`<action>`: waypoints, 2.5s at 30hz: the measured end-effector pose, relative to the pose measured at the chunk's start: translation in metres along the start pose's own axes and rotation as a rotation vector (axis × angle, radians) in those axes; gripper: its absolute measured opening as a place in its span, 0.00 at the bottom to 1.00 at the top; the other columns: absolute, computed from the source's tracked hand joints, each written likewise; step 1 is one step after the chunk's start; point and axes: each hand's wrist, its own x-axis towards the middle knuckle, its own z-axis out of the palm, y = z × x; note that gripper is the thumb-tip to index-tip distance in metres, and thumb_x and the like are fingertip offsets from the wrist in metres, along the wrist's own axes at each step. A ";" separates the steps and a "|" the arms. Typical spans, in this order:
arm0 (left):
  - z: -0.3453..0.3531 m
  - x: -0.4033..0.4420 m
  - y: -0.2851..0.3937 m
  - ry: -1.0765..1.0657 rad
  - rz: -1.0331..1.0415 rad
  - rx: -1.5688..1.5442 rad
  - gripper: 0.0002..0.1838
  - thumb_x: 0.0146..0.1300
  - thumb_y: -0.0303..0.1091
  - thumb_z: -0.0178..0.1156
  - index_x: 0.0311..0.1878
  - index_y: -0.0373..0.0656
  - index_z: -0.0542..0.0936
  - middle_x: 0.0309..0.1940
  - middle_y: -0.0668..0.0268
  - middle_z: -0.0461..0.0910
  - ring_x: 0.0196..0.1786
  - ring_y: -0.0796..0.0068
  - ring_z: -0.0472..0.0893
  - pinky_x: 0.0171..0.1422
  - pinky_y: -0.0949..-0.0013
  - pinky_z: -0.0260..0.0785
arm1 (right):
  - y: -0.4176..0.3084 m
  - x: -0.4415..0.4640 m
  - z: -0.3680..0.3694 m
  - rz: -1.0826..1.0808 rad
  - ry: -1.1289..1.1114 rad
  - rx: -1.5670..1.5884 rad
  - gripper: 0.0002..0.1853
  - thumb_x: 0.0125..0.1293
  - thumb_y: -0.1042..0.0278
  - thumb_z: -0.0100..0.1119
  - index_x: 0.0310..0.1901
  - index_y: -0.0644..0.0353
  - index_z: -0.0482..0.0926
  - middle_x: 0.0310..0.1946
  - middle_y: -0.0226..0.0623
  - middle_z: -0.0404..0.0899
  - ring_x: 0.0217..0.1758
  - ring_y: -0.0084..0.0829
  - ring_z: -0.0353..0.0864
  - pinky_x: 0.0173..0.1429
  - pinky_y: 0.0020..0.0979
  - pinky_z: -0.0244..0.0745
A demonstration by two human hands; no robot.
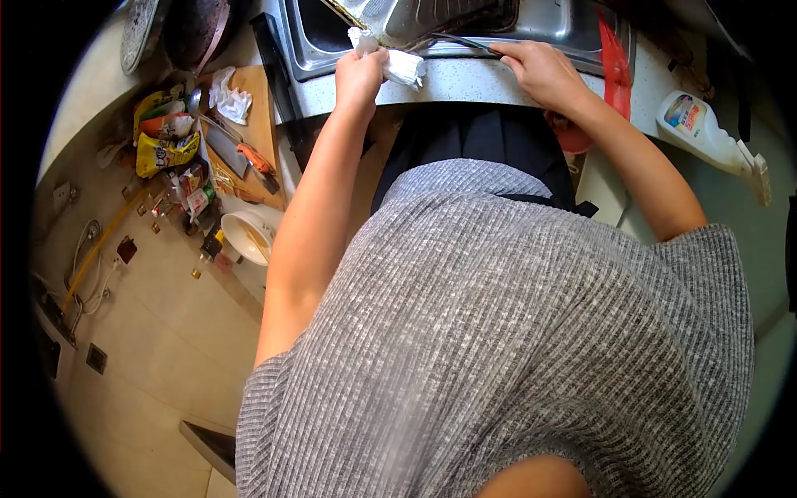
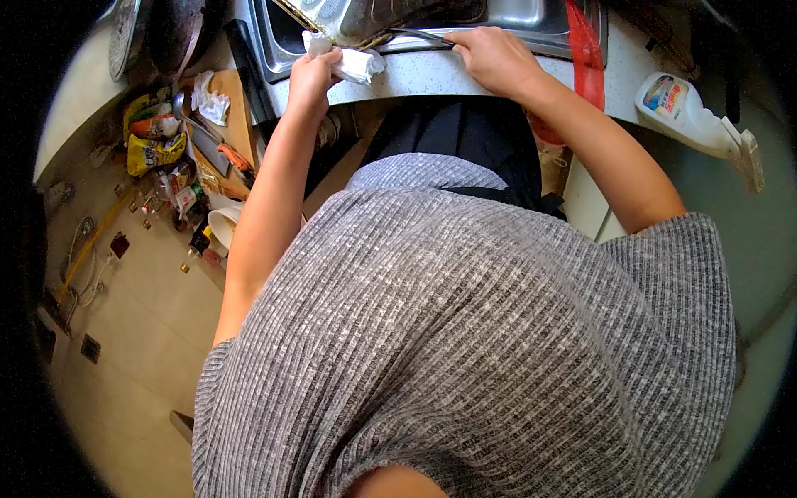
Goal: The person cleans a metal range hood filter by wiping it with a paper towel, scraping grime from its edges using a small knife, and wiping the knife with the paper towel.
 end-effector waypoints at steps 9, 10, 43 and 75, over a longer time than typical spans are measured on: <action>-0.001 0.004 -0.003 0.004 0.006 0.006 0.13 0.60 0.30 0.58 0.45 0.31 0.75 0.36 0.60 0.79 0.36 0.70 0.79 0.43 0.68 0.73 | 0.011 0.007 -0.001 0.048 0.004 -0.035 0.15 0.67 0.64 0.50 0.52 0.55 0.79 0.43 0.49 0.80 0.47 0.51 0.78 0.52 0.41 0.72; -0.001 0.005 -0.004 0.002 0.001 0.002 0.13 0.60 0.30 0.58 0.45 0.31 0.75 0.37 0.60 0.79 0.37 0.70 0.79 0.43 0.68 0.73 | 0.013 0.009 -0.002 0.059 0.002 -0.052 0.15 0.67 0.64 0.50 0.52 0.55 0.79 0.43 0.49 0.80 0.47 0.50 0.78 0.52 0.41 0.73; 0.001 0.007 -0.006 0.022 0.005 0.004 0.15 0.60 0.29 0.58 0.47 0.29 0.75 0.39 0.59 0.79 0.39 0.68 0.80 0.45 0.66 0.74 | 0.005 0.024 -0.024 0.013 -0.070 -0.251 0.14 0.67 0.63 0.51 0.49 0.57 0.81 0.42 0.46 0.82 0.46 0.47 0.80 0.51 0.41 0.74; 0.003 0.006 -0.011 0.050 0.050 -0.046 0.11 0.57 0.29 0.59 0.38 0.30 0.79 0.28 0.64 0.78 0.28 0.76 0.74 0.34 0.70 0.66 | 0.010 0.012 -0.011 0.050 0.043 -0.186 0.12 0.66 0.62 0.48 0.43 0.55 0.80 0.37 0.49 0.81 0.42 0.50 0.80 0.49 0.46 0.74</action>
